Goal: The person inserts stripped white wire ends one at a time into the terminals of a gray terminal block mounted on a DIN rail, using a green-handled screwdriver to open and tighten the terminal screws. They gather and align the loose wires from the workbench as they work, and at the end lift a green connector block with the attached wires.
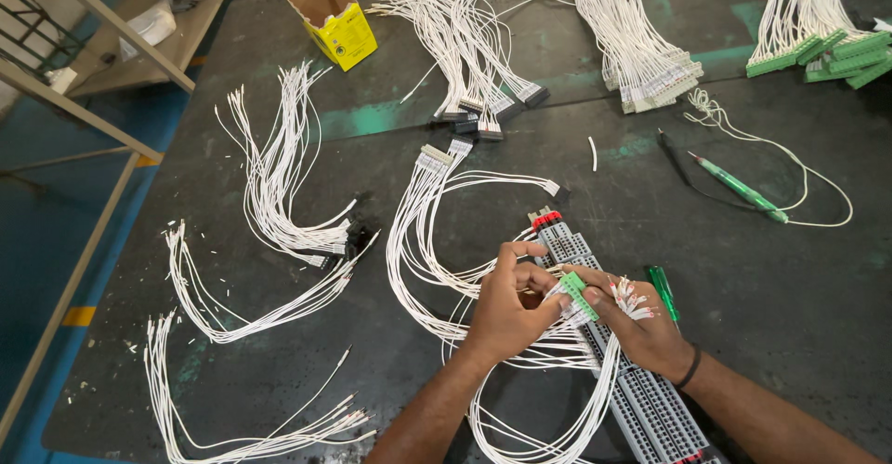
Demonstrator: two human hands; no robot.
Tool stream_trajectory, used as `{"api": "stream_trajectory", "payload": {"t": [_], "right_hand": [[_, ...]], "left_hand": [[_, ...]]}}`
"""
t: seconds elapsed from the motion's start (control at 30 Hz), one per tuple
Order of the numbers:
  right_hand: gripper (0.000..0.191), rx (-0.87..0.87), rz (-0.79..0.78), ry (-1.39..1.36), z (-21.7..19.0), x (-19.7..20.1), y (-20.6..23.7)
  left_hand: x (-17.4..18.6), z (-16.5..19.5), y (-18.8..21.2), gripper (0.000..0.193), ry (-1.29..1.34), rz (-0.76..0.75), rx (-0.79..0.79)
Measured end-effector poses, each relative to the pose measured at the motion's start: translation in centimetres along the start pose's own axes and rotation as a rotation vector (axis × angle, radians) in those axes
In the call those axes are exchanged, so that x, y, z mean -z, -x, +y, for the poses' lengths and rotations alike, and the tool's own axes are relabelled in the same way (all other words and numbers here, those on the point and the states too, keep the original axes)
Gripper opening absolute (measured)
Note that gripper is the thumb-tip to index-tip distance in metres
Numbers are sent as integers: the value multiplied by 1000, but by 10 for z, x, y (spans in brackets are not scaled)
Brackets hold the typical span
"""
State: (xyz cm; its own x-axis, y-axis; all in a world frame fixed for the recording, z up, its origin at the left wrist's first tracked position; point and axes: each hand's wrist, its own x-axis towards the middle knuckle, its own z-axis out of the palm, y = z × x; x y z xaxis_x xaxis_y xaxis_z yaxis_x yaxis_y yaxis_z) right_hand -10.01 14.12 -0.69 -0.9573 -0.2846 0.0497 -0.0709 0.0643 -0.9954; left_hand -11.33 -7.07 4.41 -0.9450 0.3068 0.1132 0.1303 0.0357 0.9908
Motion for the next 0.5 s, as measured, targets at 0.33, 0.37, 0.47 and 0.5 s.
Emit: {"api": "stream_trajectory", "payload": {"t": [0.33,0.37,0.47,0.5], "right_hand": [[42,11,-23,-56,-4,-1,-1],[42,13,-26,-54,-4,-1,-1],[41,131,-19,47,-4,0,-1],[42,88,-15,29,-3,0,-1]], "left_hand": [[-4,-4,1,44,-94,52,-14],[-3,-3,1,44,-88,50,-2],[0,-1,0,47,-74,46,1],[2,0,0,48,-70,45,-2]]}}
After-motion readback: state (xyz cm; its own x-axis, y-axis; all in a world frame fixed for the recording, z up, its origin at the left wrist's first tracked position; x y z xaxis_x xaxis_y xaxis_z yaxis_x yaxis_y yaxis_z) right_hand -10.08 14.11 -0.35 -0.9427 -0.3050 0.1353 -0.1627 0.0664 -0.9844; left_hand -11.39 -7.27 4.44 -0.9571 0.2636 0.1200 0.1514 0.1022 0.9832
